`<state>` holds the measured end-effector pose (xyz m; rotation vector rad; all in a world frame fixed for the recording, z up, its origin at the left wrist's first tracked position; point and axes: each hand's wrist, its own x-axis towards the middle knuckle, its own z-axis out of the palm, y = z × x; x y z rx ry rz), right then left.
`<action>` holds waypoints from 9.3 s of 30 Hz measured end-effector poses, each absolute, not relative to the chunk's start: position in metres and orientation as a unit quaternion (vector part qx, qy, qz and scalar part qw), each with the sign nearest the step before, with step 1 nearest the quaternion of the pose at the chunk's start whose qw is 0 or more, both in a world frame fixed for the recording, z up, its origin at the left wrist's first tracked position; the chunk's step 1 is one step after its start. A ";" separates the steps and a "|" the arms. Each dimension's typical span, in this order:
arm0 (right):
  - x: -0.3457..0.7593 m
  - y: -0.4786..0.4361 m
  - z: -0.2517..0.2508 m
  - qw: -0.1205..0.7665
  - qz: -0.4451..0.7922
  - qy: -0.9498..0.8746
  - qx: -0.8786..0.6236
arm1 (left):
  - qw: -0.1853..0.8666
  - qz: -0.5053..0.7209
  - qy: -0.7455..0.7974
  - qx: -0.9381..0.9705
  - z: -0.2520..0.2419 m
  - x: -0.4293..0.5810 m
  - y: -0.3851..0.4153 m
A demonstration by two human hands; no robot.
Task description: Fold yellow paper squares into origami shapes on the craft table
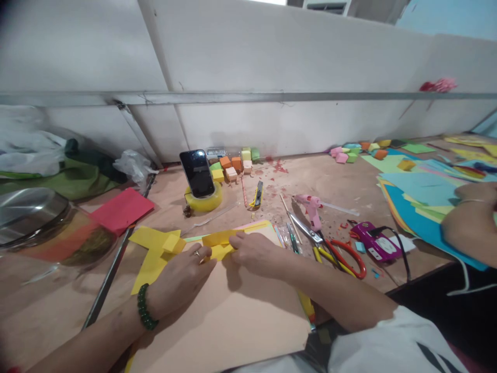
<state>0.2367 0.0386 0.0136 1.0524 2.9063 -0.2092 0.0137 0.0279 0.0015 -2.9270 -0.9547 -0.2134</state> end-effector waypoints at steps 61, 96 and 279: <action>0.252 0.052 0.023 -0.221 -0.656 0.607 0.391 | -0.569 -0.317 -0.377 -0.659 0.008 0.028 0.019; 0.240 0.050 0.013 -0.326 -0.665 0.502 0.447 | -0.438 -0.529 -0.460 -0.563 0.013 0.001 0.051; 0.225 0.007 0.028 -0.318 -0.034 0.859 0.400 | 0.081 -0.321 -0.318 -0.888 0.022 0.024 -0.002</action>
